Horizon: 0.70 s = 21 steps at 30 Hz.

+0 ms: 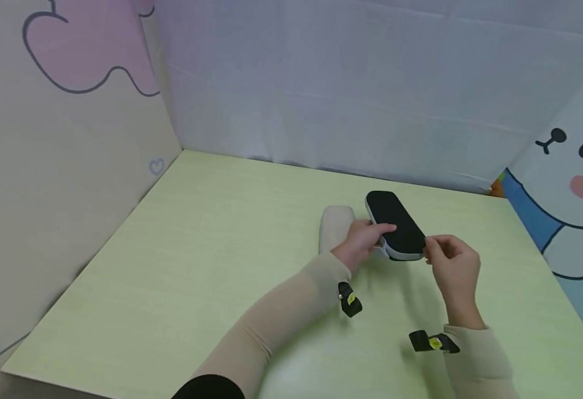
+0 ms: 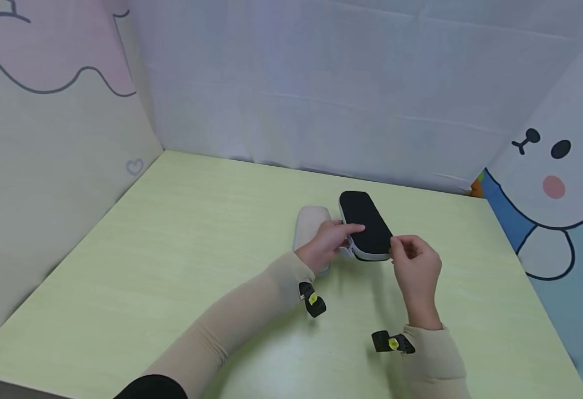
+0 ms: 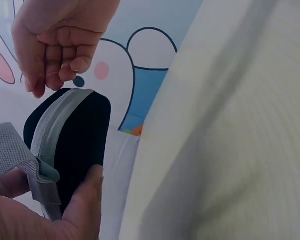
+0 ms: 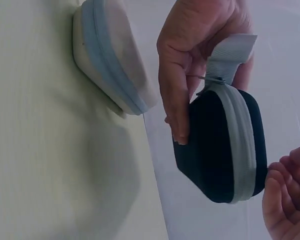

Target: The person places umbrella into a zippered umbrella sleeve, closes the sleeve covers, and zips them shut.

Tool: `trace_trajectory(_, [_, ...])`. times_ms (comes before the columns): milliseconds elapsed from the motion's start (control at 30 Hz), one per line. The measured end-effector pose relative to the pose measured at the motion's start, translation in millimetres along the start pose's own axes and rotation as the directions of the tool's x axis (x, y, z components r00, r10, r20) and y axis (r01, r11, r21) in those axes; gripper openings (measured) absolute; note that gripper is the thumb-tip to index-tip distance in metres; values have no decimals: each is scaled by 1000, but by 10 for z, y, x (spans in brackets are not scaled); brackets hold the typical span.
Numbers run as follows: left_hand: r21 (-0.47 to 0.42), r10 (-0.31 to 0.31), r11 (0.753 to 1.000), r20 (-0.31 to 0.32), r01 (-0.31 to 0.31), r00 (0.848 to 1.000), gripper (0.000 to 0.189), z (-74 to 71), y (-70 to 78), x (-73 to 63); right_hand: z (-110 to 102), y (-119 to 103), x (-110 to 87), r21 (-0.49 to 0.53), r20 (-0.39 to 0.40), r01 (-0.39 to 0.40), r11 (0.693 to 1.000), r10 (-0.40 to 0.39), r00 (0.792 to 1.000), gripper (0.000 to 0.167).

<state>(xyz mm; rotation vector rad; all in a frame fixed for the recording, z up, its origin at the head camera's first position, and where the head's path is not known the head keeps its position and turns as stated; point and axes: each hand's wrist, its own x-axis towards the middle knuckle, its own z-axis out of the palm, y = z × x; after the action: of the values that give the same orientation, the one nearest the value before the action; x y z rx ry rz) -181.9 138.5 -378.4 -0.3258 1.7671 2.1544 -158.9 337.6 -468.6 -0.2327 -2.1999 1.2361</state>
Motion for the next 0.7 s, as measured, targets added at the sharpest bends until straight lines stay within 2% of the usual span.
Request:
trace_trajectory(33, [54, -9, 998, -5, 10, 1000, 17, 3, -22, -5, -4, 3, -7, -20, 2, -9, 1000, 9, 1000, 23])
trace_trajectory(100, [157, -33, 987, -12, 34, 999, 19, 13, -77, -12, -20, -135, -57, -47, 9, -35, 998, 36, 999, 23])
trace_trajectory(200, [257, -54, 965, -19, 57, 998, 23, 45, -162, -19, -64, -567, -204, -86, 34, -45, 995, 49, 998, 21])
trace_trajectory(267, [296, -56, 953, -28, 62, 998, 25, 73, -212, -26, -87, -859, -291, -93, 60, -52, 994, 58, 997, 20])
trace_trajectory(333, [315, -47, 947, -44, 58, 998, 25, 100, -248, -31, -97, -1056, -349, -104, 85, -48, 993, 57, 995, 19])
trace_trajectory(433, [339, -26, 940, -53, 43, 998, 28, 119, -274, -42, -78, -1167, -388, -133, 106, -59, 989, 73, 992, 18])
trace_trajectory(500, [378, -23, 925, -69, 48, 997, 29, 108, -278, -49, -60, -1177, -400, -140, 117, -53, 989, 70, 991, 17])
trace_trajectory(633, [461, -7, 887, -82, 44, 997, 26, 75, -279, -83, -80, -1159, -409, -156, 128, -7, 988, 28, 991, 16])
trace_trajectory(700, [474, 7, 880, -67, 26, 998, 30, 41, -271, -102, -108, -1165, -406, -174, 129, 29, 984, -6, 992, 16])
